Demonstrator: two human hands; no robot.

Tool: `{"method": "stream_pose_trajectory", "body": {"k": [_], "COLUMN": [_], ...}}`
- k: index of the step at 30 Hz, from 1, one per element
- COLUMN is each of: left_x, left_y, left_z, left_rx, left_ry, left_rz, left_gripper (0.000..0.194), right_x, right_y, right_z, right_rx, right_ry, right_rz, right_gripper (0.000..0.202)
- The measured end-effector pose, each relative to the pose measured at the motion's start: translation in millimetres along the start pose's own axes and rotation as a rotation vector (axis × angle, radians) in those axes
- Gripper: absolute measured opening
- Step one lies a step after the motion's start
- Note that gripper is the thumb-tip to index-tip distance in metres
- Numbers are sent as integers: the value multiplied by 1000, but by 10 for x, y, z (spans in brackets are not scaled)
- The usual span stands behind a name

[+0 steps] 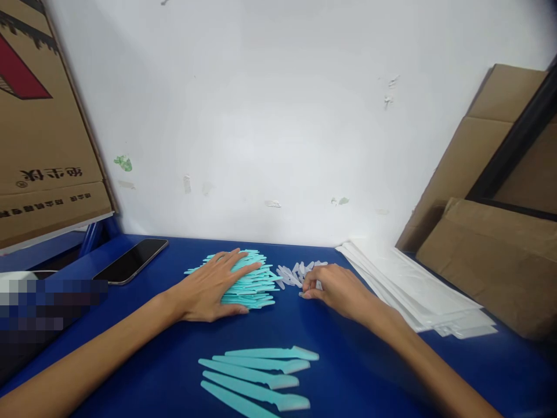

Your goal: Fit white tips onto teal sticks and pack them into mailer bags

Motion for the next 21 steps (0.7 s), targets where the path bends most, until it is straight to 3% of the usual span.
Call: {"method": "stream_pose_trajectory", "body": {"k": [4,8,12,21], "left_x": [54,124,157,130], "left_y": [179,368,393,223], "left_z": [-141,-348,-525,-644], "left_rx": [-55,-87,-162,-360], "left_ry": [-35,-51,-81,-171], "left_rz": [-88,-122,-95,-125], "left_gripper": [76,41,10,10], "right_x": [13,40,67,90], "right_y": [-28,-71,-126,-175], "right_z": [47,136,190,230], "right_rx": [-18,-35,-53,-51], "right_ry": [8,28,62,108], "right_rz": [22,47,69,92], "right_gripper": [4,6,7,12]}}
Point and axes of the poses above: each hand's wrist, its own x-axis away from the middle knuckle, its own y-axis out of the back of the hand, z = x × y, the point moved 8 cm from there along -x, towards the middle knuckle, and after that the axes turned 12 degrees about -x, right-handed, at the moved point
